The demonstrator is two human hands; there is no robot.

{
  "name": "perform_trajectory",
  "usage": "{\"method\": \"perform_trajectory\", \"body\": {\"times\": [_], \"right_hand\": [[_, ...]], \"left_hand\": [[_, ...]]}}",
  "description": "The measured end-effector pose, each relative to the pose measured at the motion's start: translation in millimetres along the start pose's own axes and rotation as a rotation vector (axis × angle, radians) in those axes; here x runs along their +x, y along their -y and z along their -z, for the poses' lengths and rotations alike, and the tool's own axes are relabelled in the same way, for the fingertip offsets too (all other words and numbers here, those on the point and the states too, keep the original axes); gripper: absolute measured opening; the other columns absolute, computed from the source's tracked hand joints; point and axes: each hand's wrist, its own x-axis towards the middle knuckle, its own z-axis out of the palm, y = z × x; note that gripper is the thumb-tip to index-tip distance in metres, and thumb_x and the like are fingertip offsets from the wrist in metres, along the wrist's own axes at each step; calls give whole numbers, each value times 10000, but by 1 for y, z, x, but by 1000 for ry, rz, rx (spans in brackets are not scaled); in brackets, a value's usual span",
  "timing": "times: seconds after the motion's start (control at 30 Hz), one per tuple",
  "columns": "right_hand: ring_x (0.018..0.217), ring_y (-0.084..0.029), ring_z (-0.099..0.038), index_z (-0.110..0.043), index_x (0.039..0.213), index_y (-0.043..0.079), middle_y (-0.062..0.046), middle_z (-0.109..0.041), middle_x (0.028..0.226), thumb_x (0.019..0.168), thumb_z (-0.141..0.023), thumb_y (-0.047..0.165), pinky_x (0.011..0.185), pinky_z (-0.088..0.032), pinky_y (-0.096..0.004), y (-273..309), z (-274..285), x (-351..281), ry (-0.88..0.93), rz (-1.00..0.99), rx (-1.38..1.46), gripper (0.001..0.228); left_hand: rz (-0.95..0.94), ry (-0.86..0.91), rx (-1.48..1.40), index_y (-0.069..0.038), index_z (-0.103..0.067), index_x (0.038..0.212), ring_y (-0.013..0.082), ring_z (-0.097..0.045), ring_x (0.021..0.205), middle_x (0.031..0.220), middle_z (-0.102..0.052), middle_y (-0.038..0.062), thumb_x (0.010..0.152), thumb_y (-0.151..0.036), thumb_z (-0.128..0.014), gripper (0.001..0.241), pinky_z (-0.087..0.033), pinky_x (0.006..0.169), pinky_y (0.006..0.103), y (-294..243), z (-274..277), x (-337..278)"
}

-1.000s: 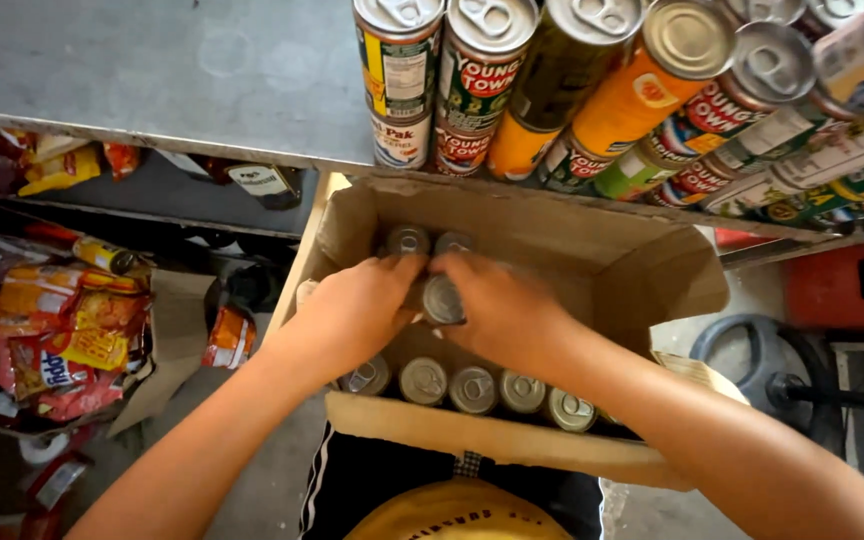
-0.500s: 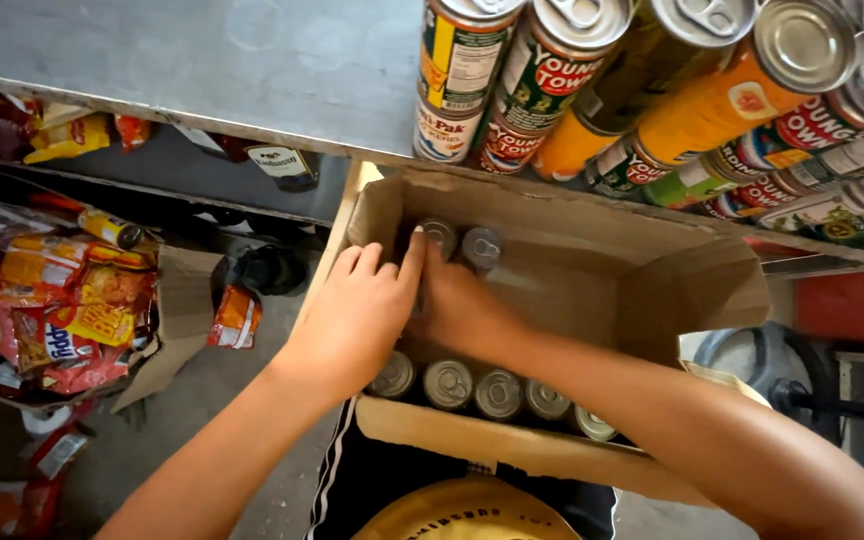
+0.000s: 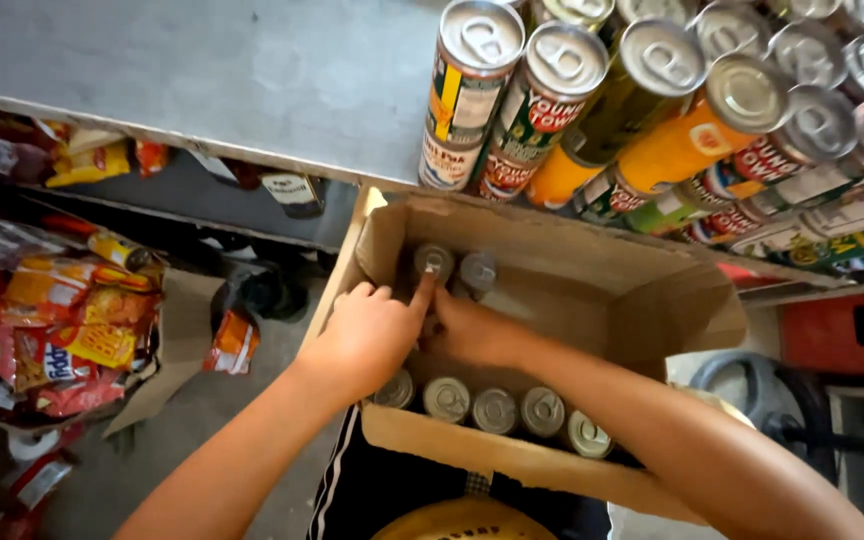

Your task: Picking various canned goods from a store shelf and placing them into a cardboard box.

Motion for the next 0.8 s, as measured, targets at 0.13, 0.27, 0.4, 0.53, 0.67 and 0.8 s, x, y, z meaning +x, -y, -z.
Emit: {"method": "perform_trajectory", "body": {"times": [0.13,0.27,0.4,0.53,0.67,0.8], "right_hand": [[1041,-366,-691,-349,1440,25,-231,-692,1159,845,-715,218,859,-558,-460,29,23,-15,-5,-16,-328,725],[1114,-410,-632,-538,1274,23,-238,-667,1181,845,-728,239,945,-505,-489,42,48,-31,-123,82,-553,517],[1143,-389,-619,-608,1215,40,-203,-673,1201,857,-720,260,956,-496,-474,84,78,-63,-236,63,-548,435],[1109,-384,-647,-624,1198,12,-209,-686,1163,834,-734,164,926,-521,-438,124,102,-97,-454,292,-530,410],[959,-222,-760,-669,1143,29,-116,-741,1053,849,-715,95,821,-593,-326,182,120,-143,-568,297,-332,305],[775,-133,-749,-740,1120,65,-64,-765,944,799,-684,37,745,-597,-293,221,149,-184,-778,295,-442,327]], "left_hand": [[-20,-4,83,24,-314,1554,308,-675,886,906,-725,120,844,-153,-642,801,-496,759,421,0,-2,2],[-5,-16,92,0,-359,1547,305,-678,874,882,-733,104,943,-164,-597,669,-497,750,432,-4,8,10],[-93,-139,18,46,-410,1470,322,-669,891,903,-711,136,857,-269,-677,739,-503,723,449,-18,55,16],[-165,-521,-111,-4,-577,1253,341,-679,938,957,-714,136,852,-224,-674,467,-526,782,466,-34,98,22],[-194,-650,-213,-39,-624,1190,334,-683,935,984,-709,120,917,-182,-650,309,-541,765,461,-53,153,16],[-348,-911,-283,-56,-643,1174,332,-693,985,1067,-718,112,920,-142,-645,269,-552,810,452,-65,205,17]]}}
